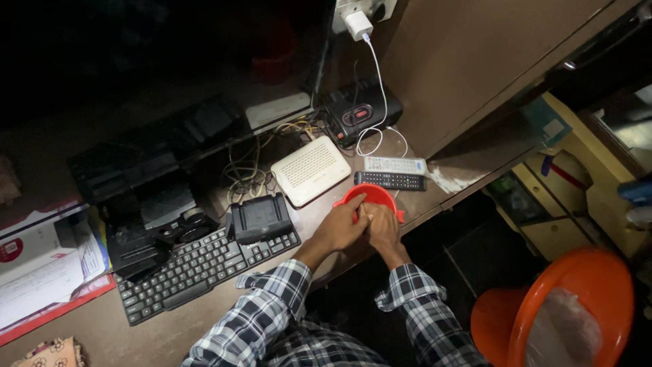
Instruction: The person wipes the front screen and bezel of a flat-screen TV using a yellow cloth. They repeatedly dip the cloth into a red bowl of water, wring it out, and continue wiping the TV surface and edges.
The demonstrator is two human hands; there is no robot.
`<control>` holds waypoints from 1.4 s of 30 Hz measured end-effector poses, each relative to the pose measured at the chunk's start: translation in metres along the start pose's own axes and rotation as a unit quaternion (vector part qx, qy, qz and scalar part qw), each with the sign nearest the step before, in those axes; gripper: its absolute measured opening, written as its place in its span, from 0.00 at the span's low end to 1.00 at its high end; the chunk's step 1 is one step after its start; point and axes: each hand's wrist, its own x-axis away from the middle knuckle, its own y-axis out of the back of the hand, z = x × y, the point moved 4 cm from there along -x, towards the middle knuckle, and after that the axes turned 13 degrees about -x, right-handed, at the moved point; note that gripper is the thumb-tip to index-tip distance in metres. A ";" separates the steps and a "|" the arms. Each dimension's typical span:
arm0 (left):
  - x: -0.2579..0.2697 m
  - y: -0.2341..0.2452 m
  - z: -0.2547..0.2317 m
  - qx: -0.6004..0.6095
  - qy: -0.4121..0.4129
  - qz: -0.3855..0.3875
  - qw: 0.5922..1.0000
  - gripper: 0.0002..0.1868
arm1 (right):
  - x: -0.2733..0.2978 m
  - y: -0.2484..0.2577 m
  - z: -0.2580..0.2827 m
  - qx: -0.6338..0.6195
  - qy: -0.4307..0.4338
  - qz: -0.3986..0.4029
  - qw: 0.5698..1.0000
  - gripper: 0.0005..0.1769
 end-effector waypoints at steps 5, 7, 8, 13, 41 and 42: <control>0.002 0.002 -0.002 -0.002 0.007 0.010 1.000 0.38 | 0.000 0.003 0.012 0.010 -0.034 0.000 0.999 0.17; 0.003 0.006 -0.006 0.003 -0.005 -0.011 1.000 0.39 | 0.001 0.007 0.023 0.004 -0.010 -0.010 1.000 0.15; 0.004 0.008 -0.008 0.006 -0.010 -0.021 1.000 0.39 | 0.002 0.009 0.029 0.000 0.007 -0.021 1.000 0.13; 0.020 0.014 -0.005 0.140 0.024 -0.029 0.989 0.42 | -0.003 0.017 0.044 -0.153 0.040 -0.065 0.985 0.12; 0.400 0.270 0.157 0.389 0.008 -0.264 0.882 0.17 | 0.167 -0.274 0.372 -0.498 0.014 0.045 0.866 0.22; 0.414 0.283 0.165 0.377 0.013 -0.272 0.885 0.16 | 0.172 -0.286 0.388 -0.492 0.008 0.060 0.868 0.22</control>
